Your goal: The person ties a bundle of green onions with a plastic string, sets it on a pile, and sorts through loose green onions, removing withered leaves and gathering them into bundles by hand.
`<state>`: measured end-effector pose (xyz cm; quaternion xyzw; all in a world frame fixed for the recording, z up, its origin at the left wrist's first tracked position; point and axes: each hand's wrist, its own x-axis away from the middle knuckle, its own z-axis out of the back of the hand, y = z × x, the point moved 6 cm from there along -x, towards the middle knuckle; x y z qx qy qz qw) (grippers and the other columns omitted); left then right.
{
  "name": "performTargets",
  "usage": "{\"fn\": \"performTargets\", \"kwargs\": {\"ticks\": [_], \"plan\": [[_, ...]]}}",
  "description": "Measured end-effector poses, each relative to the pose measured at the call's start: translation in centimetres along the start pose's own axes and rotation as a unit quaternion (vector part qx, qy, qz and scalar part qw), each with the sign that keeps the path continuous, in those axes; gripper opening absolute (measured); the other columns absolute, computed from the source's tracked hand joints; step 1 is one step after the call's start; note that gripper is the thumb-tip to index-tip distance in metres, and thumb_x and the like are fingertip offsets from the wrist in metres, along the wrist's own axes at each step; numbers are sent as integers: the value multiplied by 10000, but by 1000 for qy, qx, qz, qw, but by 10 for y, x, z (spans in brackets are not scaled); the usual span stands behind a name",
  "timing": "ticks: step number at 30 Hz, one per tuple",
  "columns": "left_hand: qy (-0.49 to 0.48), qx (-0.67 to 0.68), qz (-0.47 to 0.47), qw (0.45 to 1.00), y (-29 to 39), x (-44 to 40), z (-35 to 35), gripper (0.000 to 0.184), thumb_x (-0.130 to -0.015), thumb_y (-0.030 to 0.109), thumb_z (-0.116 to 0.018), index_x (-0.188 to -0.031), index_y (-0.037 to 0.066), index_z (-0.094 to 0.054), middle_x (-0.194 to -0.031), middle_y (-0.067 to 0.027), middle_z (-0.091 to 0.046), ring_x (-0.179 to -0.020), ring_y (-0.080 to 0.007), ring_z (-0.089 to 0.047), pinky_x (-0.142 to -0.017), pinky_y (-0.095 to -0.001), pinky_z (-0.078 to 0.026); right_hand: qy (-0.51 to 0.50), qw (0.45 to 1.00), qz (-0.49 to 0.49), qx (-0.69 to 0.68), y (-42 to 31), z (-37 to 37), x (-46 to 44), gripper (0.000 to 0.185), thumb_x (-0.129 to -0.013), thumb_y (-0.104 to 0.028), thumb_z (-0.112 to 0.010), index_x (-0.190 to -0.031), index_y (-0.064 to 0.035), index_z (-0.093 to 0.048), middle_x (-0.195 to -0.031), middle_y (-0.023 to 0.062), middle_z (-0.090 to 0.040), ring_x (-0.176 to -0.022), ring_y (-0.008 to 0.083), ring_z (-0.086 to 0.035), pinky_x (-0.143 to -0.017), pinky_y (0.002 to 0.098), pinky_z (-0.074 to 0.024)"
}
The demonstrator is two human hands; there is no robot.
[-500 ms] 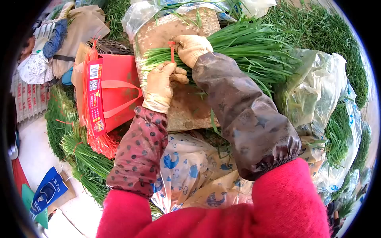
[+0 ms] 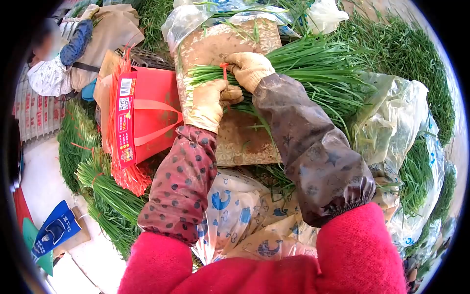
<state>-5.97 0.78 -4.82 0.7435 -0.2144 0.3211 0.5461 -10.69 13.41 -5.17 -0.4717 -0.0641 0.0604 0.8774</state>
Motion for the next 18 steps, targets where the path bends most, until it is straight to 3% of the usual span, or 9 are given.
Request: {"fn": "performTargets", "kwargs": {"ticks": [1, 5, 10, 12, 14, 15, 16, 18], "plan": [[9, 26, -2, 1000, -1, 0, 0, 122, -840, -6, -558, -927, -92, -564, -734, -239, -652, -587, -360, -663, -566, -458, -580, 2, 1000, -2, -2, -1, 1, 2, 256, -893, -154, -592, -1126, -68, -655, -1008, 172, -666, -926, 309, -644, -785, 365, -503], [17, 41, -23, 999, 0, 4, -1, 91, -822, -28, -554, -886, -90, -575, -713, -213, -652, -577, -354, -665, -539, -444, -581, -12, 997, 58, 39, -6, 2, 4, 266, -861, -101, -615, -1120, -118, -672, -965, 139, -669, -912, 295, -642, -782, 347, -503], [16, 44, -12, 999, -9, -10, 2, 90, -806, -35, -569, -873, -91, -588, -693, -189, -645, -542, -335, -657, -508, -427, -580, -31, 998, 62, -2, -3, 4, 9, 270, -858, -58, -612, -1118, -90, -676, -1003, 120, -674, -905, 264, -644, -787, 327, -503], [-39, -41, -191, 980, -2, -19, 2, 75, -810, -31, -561, -856, -81, -592, -682, -180, -635, -522, -330, -649, -495, -436, -576, -40, 994, 81, -60, -2, 3, 12, 276, -829, -167, -626, -1092, -114, -688, -1011, 138, -679, -944, 285, -650, -809, 347, -513], [-121, -96, -417, 895, 1, -17, 4, 65, -814, -27, -555, -839, -71, -594, -673, -173, -627, -509, -328, -643, -484, -444, -574, -88, 986, -2, -141, -6, 5, 13, 272, -905, -220, -583, -1112, -78, -686, -958, 85, -699, -874, 166, -647, -798, 288, -504], [-64, -31, -251, 965, 4, -15, 2, 72, -817, -23, -558, -850, -78, -590, -675, -175, -627, -511, -329, -645, -486, -445, -574, -92, 986, -21, -137, -12, 7, 13, 257, -907, -212, -592, -1095, -68, -692, -946, 72, -699, -861, 141, -634, -788, 278, -502], [-6, 36, -76, 996, -2, -10, 0, 81, -820, -19, -562, -861, -86, -585, -677, -177, -628, -513, -330, -646, -487, -445, -575, -93, 986, -39, -133, -13, 8, 12, 243, -910, -205, -601, -1078, -58, -697, -935, 59, -699, -848, 115, -622, -779, 268, -500], [2, 62, -53, 997, -2, -4, -2, 98, -823, -14, -568, -879, -94, -570, -691, -197, -637, -524, -337, -653, -489, -445, -575, -97, 974, -63, -194, -3, -3, 7, 223, -900, -184, -616, -1059, -51, -701, -936, 59, -701, -846, 111, -622, -773, 264, -500]]}}
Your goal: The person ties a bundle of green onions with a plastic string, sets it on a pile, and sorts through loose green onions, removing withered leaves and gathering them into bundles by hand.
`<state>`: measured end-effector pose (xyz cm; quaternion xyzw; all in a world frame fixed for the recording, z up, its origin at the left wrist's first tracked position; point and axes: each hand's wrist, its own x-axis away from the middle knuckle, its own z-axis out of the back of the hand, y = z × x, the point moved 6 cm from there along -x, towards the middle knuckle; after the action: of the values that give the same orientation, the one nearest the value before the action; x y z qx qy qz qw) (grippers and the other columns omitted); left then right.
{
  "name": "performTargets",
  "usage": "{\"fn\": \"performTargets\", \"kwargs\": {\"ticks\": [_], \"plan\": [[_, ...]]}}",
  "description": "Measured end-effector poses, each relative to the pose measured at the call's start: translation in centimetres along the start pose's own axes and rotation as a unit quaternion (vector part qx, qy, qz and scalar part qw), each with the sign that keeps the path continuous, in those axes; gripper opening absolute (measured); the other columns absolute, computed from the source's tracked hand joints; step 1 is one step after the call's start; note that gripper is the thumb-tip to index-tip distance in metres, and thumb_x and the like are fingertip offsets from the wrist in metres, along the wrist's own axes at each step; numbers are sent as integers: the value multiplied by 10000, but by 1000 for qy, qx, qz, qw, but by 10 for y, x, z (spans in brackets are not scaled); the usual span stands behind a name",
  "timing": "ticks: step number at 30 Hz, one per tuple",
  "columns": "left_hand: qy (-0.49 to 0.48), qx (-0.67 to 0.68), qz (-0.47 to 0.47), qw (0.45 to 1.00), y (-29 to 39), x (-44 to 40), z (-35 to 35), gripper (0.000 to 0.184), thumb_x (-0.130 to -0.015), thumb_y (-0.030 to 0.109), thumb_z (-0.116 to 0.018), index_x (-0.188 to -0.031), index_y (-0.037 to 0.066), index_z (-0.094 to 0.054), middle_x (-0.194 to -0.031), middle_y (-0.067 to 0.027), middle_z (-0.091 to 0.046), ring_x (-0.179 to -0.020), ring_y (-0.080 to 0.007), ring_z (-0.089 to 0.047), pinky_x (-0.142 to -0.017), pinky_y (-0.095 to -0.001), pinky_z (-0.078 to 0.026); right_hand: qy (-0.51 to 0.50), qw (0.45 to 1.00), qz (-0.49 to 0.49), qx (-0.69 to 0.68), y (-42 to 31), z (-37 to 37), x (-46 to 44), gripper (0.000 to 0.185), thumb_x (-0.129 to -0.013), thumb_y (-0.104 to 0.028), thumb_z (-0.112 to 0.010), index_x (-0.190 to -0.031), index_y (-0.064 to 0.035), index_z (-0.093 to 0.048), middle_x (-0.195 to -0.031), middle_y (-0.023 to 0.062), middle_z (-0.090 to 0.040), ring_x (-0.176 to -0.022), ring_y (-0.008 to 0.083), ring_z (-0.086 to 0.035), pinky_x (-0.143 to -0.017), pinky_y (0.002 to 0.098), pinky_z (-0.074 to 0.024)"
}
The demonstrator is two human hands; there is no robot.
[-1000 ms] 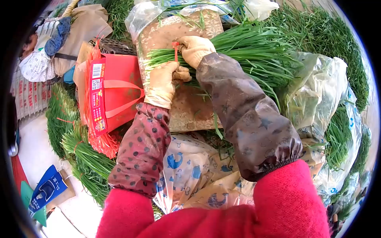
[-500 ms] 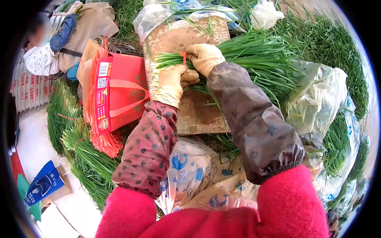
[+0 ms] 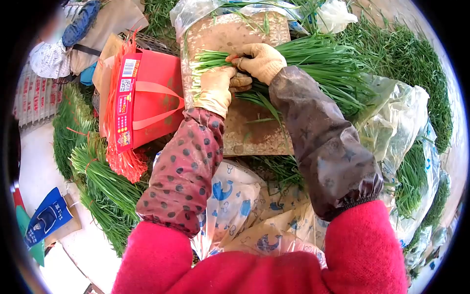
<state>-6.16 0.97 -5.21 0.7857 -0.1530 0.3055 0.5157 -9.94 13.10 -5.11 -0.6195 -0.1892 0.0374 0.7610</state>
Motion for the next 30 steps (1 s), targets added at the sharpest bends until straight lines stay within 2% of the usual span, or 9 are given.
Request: {"fn": "performTargets", "kwargs": {"ticks": [3, 6, 9, 13, 14, 18, 21, 27, 30], "plan": [[-31, -29, 19, 999, 2, 0, 3, 101, -825, -15, -570, -885, -95, -557, -699, -220, -643, -529, -342, -657, -480, -437, -569, 8, 998, -30, -50, 12, 0, -4, 190, -882, -143, -641, -1027, -40, -707, -934, 63, -704, -843, 111, -623, -771, 257, -498], [-14, -325, -155, 933, 31, 5, 5, 155, -856, 50, -607, -989, -27, -583, -797, -153, -689, -645, -226, -696, -592, -299, -552, 19, 998, -48, -22, 4, 6, -2, 208, -870, -150, -659, -1039, -35, -695, -921, 69, -706, -843, 123, -628, -783, 259, -496], [-120, -358, -444, 813, 62, 28, -14, 495, -805, -91, -633, -1268, 5, -485, -1204, -138, -597, -1127, -227, -582, -948, -304, -460, 44, 999, -16, -2, 16, 6, -11, 225, -860, -207, -661, -1012, -47, -700, -893, 103, -709, -842, 187, -660, -782, 294, -510], [-175, -433, -387, 795, 48, 12, -8, 799, -703, -97, -705, -1417, 48, -377, -1318, -148, -504, -1214, -260, -494, -1035, -324, -388, 116, 941, 179, 261, -66, 6, 17, 147, -813, -191, -617, -838, -83, -714, -820, 139, -688, -792, 339, -655, -738, 412, -527], [-151, -516, -384, 751, 48, 12, -6, 789, -660, 54, -749, -1374, 102, -417, -1288, -124, -566, -1168, -346, -481, -1040, -402, -344, 109, 925, 198, 304, -73, -1, 23, 120, -787, -187, -620, -778, -97, -700, -790, 120, -685, -779, 319, -654, -713, 427, -514], [-192, -411, -342, 823, 36, -14, 17, 641, -675, 77, -749, -1283, 96, -546, -1307, -141, -557, -1163, -331, -498, -1047, -410, -310, 160, 900, 237, 329, -85, -10, 41, 79, -784, -149, -644, -828, -85, -656, -780, 103, -652, -801, 328, -607, -749, 433, -462], [-241, -346, -215, 881, 38, -5, 20, 557, -737, 73, -708, -1276, 80, -568, -1410, -157, -478, -1316, -269, -409, -1147, -390, -144, 212, 893, 240, 318, -96, -12, 59, 54, -776, -142, -658, -805, -97, -650, -790, 82, -646, -816, 320, -598, -744, 436, -446], [-296, -337, -124, 885, 47, 34, 18, 462, -835, -21, -628, -1286, 14, -534, -1137, -77, -654, -1011, -151, -606, -884, -270, -465, 247, 905, 237, 253, -108, -15, 74, 59, -761, -123, -667, -809, -91, -660, -782, 98, -640, -811, 334, -594, -737, 435, -454], [-235, -320, -131, 908, 39, 37, 28, 483, -827, -19, -638, -1296, 8, -526, -1119, -90, -661, -1023, -161, -601, -917, -294, -449, 236, 933, 156, 224, -100, -15, 66, 84, -761, -126, -649, -827, -79, -671, -808, 129, -650, -833, 359, -599, -737, 443, -473]]}}
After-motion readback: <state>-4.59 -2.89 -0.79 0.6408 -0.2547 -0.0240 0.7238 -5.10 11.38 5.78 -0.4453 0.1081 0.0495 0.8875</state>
